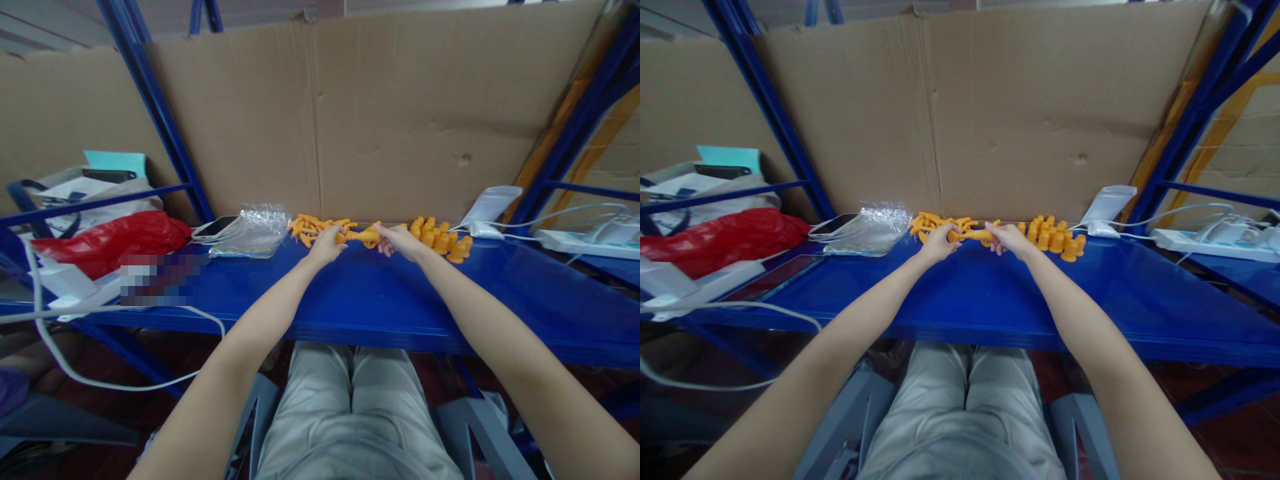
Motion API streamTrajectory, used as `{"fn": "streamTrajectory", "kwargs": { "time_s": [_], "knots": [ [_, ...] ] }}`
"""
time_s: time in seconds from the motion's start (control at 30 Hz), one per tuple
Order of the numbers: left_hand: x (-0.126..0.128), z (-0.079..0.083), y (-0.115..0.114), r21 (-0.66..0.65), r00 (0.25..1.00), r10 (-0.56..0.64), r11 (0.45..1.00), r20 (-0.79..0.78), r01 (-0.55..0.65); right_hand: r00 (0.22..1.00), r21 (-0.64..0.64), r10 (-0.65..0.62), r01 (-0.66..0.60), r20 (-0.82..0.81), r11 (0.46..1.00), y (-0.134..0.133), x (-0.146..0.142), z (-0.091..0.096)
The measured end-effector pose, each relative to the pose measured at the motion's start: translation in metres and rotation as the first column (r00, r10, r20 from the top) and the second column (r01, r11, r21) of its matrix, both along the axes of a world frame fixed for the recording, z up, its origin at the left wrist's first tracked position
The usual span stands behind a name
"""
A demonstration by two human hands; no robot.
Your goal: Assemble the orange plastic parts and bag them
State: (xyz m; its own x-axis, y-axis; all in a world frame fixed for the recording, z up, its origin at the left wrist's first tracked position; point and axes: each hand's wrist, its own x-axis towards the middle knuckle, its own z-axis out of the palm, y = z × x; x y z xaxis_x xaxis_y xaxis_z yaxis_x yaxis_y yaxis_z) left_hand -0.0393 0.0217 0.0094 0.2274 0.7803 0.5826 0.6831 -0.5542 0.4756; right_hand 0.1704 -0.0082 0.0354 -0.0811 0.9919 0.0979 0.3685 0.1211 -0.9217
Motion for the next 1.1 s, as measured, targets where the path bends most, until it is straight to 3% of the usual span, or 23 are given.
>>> {"fn": "streamTrajectory", "kwargs": {
  "time_s": [0.13,0.33,0.63,1.1],
  "knots": [
    [0.000,-0.001,0.000,0.053,1.000,-0.015,0.998,-0.008,0.016,0.995,-0.096,-0.098,0.096,-0.025,0.991,-0.003,-0.008,0.000],
    [0.003,0.001,0.000,-0.018,1.000,-0.016,1.000,-0.024,0.015,0.989,-0.142,-0.133,0.141,0.061,0.980,-0.007,-0.005,0.007],
    [-0.003,-0.003,0.007,0.039,1.000,-0.013,0.999,-0.027,0.015,0.992,0.028,0.125,-0.124,-0.013,0.992,0.006,0.015,-0.002],
    [-0.002,-0.003,0.005,0.041,0.998,-0.004,0.999,-0.055,0.006,0.994,-0.002,0.108,-0.108,-0.014,0.994,0.003,0.013,0.000]
  ]
}}
